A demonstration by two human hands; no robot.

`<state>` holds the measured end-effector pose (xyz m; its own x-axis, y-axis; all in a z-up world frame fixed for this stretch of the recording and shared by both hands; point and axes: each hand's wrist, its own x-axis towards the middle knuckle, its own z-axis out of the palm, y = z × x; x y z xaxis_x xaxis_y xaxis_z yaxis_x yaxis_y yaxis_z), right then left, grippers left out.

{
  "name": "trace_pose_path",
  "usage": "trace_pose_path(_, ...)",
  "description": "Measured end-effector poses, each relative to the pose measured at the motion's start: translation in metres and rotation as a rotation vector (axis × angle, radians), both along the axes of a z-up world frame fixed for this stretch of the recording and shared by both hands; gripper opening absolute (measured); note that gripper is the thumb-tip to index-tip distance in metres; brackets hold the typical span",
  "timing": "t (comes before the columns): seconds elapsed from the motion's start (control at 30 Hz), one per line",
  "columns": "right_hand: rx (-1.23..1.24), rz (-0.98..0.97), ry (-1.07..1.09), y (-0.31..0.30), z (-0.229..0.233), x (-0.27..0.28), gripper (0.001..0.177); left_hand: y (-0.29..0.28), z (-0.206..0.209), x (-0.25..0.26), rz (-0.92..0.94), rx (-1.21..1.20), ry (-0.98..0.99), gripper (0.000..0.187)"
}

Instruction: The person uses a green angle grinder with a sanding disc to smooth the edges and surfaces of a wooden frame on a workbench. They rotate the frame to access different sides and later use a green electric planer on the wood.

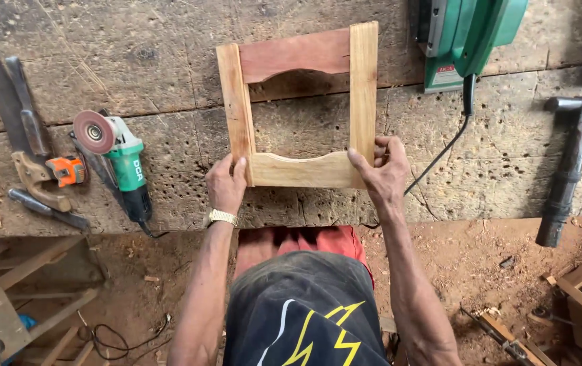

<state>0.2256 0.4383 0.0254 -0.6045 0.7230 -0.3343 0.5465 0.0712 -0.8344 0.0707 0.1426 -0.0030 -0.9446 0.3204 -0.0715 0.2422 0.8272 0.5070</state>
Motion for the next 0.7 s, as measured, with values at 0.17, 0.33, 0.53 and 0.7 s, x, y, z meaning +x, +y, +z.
trace_pose_path(0.17,0.007,0.105,0.253,-0.019,0.051,0.005,0.042,-0.021,-0.012,-0.003,0.052,-0.039,-0.114,0.039)
trace_pose_path(0.33,0.050,0.131,0.365,-0.030,0.069,-0.004,0.038,-0.036,-0.021,-0.010,-0.037,-0.011,-0.106,0.042)
trace_pose_path(0.53,0.082,0.108,0.407,0.007,-0.007,-0.001,0.036,-0.013,-0.007,-0.001,-0.038,-0.030,-0.077,0.044)
trace_pose_path(0.7,0.001,0.076,0.354,0.040,-0.067,-0.007,0.035,0.012,-0.019,0.012,0.033,-0.110,-0.041,0.040)
